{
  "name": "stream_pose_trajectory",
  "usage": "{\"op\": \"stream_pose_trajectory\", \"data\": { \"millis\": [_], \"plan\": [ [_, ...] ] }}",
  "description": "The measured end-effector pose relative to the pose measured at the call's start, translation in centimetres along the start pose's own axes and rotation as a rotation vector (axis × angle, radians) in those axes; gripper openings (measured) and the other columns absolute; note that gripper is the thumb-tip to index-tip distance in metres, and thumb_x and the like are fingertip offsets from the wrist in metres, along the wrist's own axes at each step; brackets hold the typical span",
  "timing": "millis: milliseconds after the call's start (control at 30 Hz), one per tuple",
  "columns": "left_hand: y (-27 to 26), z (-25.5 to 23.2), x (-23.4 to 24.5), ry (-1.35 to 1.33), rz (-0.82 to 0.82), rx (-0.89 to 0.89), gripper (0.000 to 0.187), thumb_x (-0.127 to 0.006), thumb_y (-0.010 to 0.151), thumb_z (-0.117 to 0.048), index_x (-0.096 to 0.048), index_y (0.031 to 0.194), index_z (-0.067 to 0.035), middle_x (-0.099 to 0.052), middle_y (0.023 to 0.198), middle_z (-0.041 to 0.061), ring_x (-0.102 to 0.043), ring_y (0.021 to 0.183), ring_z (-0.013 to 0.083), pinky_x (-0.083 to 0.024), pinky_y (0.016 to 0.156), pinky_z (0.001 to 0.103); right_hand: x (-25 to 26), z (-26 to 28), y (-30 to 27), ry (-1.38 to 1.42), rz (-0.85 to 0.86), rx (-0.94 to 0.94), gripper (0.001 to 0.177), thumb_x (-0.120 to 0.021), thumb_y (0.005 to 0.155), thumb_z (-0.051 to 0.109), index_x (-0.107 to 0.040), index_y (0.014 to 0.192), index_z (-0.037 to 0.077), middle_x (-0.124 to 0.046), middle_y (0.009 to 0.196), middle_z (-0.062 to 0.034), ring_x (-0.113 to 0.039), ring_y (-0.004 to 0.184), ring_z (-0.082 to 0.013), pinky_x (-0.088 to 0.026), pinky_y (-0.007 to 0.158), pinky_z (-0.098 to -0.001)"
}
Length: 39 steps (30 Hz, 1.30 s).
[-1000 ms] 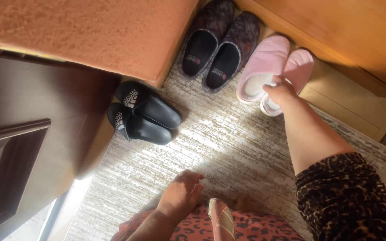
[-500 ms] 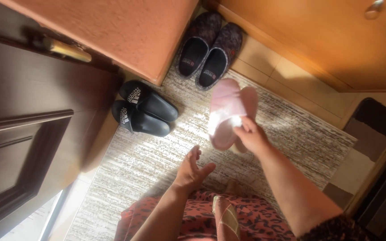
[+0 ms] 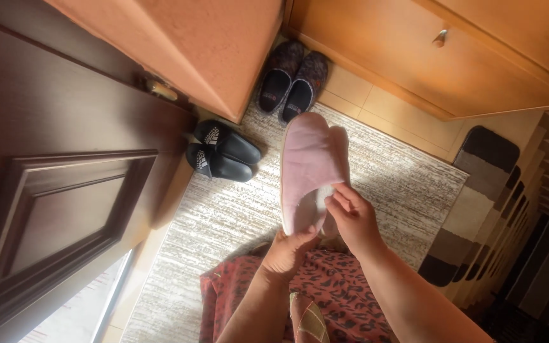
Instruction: Organizing and cleaning a shoe cabinet by removing shoes, wiping shelves, and spraying deodorant
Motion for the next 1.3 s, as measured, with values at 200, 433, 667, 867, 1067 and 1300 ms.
{"op": "stream_pose_trajectory", "data": {
  "millis": [200,433,667,867,1067,1300],
  "plan": [
    [-6.9,-3.0,-4.5,0.150,0.099,0.022,0.057,-0.073,0.076,-0.013,-0.067,0.130,0.004,-0.073,0.116,0.016,-0.067,0.106,0.0288,-0.061,0.093,0.043,0.8,4.2,-2.0,0.177,0.127,0.154,0.019,-0.066,0.098,0.010,-0.053,0.111,0.010,-0.070,0.100,-0.0122,-0.069,0.090,-0.0211,-0.055,0.072,-0.0297],
    [-9.9,-2.3,-4.7,0.218,0.107,-0.015,0.061,-0.069,0.074,-0.008,-0.056,0.132,0.007,-0.061,0.121,0.019,-0.061,0.113,0.0352,-0.063,0.099,0.049,2.8,9.1,-4.5,-0.340,-0.098,0.000,0.039,-0.068,0.083,-0.003,-0.055,0.118,0.008,-0.061,0.107,-0.0117,-0.064,0.090,-0.0236,-0.056,0.074,-0.0343],
    [-14.3,-2.7,-7.0,0.061,0.012,0.006,0.057,-0.067,0.073,0.002,-0.061,0.129,0.009,-0.065,0.124,0.021,-0.063,0.114,0.0367,-0.061,0.102,0.051,4.2,13.9,-9.3,-0.191,-0.060,-0.699,0.064,-0.074,0.081,0.038,-0.049,0.130,0.005,-0.067,0.117,-0.0144,-0.066,0.108,-0.0304,-0.056,0.094,-0.0421],
    [-19.0,-5.3,-10.9,0.274,0.180,-0.080,0.057,-0.076,0.072,-0.016,-0.066,0.125,0.004,-0.070,0.110,0.016,-0.067,0.105,0.0301,-0.062,0.094,0.042,6.2,14.8,-11.4,0.280,-0.142,-0.657,0.050,-0.078,0.084,0.027,-0.068,0.120,-0.007,-0.075,0.104,-0.0227,-0.070,0.094,-0.0343,-0.055,0.083,-0.0428],
    [-25.4,-10.9,-16.0,0.329,0.174,-0.334,0.051,-0.080,0.067,-0.011,-0.075,0.115,0.007,-0.078,0.107,0.016,-0.069,0.099,0.0261,-0.060,0.086,0.040,8.8,20.8,-13.9,0.535,-0.233,-0.339,0.049,-0.077,0.078,0.000,-0.056,0.122,0.000,-0.071,0.105,-0.0221,-0.069,0.095,-0.0326,-0.056,0.082,-0.0444],
    [-29.4,-15.2,-17.3,0.489,0.140,-0.631,0.094,-0.080,0.065,-0.012,-0.045,0.152,-0.016,-0.063,0.138,0.006,-0.061,0.120,0.0179,-0.053,0.101,0.034,10.9,27.1,-16.5,0.692,-0.340,-0.135,0.066,-0.070,0.076,-0.003,-0.054,0.139,0.009,-0.064,0.118,-0.0143,-0.061,0.106,-0.0289,-0.047,0.087,-0.0423]
  ]
}}
Point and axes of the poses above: each hand's wrist, its own y-axis towards the middle knuckle, its own x-axis out of the back of the hand, z = x × y, the point moved 6 cm from there along y, towards the middle knuckle
